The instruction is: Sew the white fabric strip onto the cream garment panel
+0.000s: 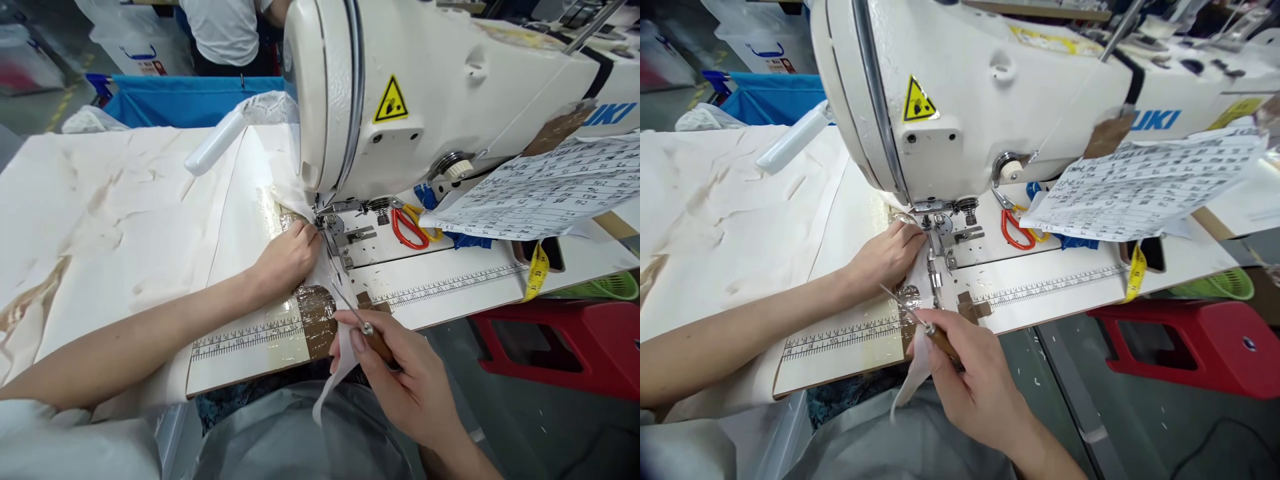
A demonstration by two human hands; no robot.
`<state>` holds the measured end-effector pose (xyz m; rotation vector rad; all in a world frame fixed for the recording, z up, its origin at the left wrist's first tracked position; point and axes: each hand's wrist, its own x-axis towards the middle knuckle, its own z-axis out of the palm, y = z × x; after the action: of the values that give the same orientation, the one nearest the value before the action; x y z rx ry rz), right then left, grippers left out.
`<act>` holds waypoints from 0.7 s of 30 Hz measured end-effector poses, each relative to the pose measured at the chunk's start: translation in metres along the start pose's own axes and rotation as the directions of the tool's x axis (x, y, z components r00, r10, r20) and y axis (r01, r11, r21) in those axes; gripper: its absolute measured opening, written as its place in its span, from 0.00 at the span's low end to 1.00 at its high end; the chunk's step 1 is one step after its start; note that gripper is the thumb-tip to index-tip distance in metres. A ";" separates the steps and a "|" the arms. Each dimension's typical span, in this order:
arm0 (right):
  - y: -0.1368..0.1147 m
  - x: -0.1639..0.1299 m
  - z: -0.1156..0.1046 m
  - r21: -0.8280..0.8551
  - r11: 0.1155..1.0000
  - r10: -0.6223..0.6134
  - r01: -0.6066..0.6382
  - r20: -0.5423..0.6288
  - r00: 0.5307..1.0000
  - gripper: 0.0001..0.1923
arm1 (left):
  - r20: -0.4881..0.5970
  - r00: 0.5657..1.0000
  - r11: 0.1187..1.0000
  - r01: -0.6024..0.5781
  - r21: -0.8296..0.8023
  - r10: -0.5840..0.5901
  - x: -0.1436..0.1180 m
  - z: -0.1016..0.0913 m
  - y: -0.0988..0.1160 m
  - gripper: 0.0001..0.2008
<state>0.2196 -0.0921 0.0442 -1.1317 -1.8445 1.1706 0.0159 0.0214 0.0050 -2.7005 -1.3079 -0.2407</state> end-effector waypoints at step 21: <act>0.042 0.045 0.015 -0.643 0.764 -0.148 -0.053 -0.254 0.956 0.16 | -0.210 0.974 0.892 -0.020 -0.451 -0.085 0.007 0.009 -0.041 0.08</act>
<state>0.2015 -0.0469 0.0037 -1.5159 -2.0720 0.2736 -0.0110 0.0538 -0.0002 -2.8935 -1.3671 -0.9357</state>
